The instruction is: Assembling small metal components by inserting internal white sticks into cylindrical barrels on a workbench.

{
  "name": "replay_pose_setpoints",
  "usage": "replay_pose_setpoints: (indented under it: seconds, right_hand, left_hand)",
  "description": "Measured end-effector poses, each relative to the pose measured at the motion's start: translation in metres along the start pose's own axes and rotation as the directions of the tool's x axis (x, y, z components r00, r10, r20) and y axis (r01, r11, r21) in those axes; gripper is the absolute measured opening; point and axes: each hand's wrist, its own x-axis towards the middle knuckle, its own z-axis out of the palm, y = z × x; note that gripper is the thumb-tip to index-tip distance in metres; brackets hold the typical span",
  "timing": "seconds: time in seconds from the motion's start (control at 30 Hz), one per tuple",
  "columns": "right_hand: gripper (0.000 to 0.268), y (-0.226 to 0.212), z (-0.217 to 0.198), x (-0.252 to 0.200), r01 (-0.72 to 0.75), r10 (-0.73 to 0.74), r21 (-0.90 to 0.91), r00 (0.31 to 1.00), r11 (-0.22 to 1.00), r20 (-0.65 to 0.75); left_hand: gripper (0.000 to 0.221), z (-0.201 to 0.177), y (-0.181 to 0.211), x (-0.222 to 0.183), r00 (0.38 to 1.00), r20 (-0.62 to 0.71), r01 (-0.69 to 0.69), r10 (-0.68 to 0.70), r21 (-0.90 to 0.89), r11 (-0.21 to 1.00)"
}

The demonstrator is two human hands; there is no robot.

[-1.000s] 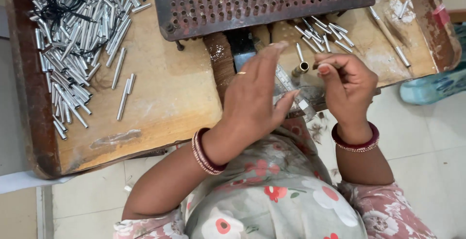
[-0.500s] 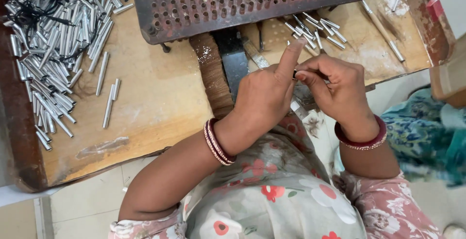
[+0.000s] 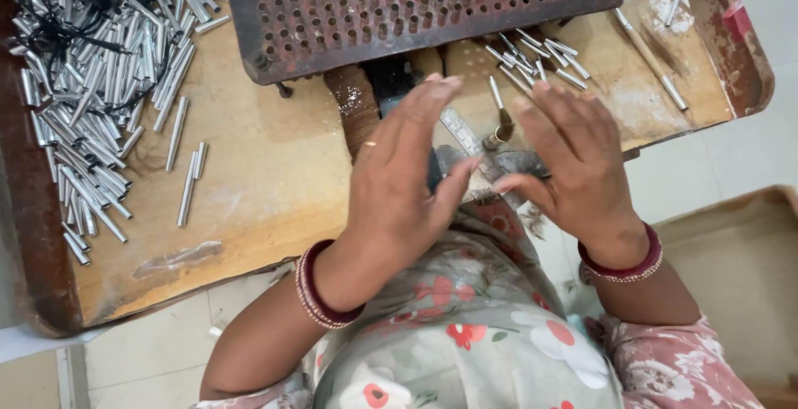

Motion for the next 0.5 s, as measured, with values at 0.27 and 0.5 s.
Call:
replay_pose_setpoints:
  seconds: [0.27,0.5]
  right_hand:
    - [0.039,0.006,0.029,0.007,-0.156,0.211,0.341,0.969,0.927,-0.128]
    - [0.033,0.006,0.037,0.007,-0.159,0.233,0.31,0.948,0.937,-0.216]
  left_hand:
    - [0.013,-0.021,-0.016,-0.051,0.94,-0.328,0.063,-0.089,-0.089,0.994]
    - [0.013,-0.016,-0.045,-0.069,0.837,-0.464,0.182,-0.291,-0.266,0.947]
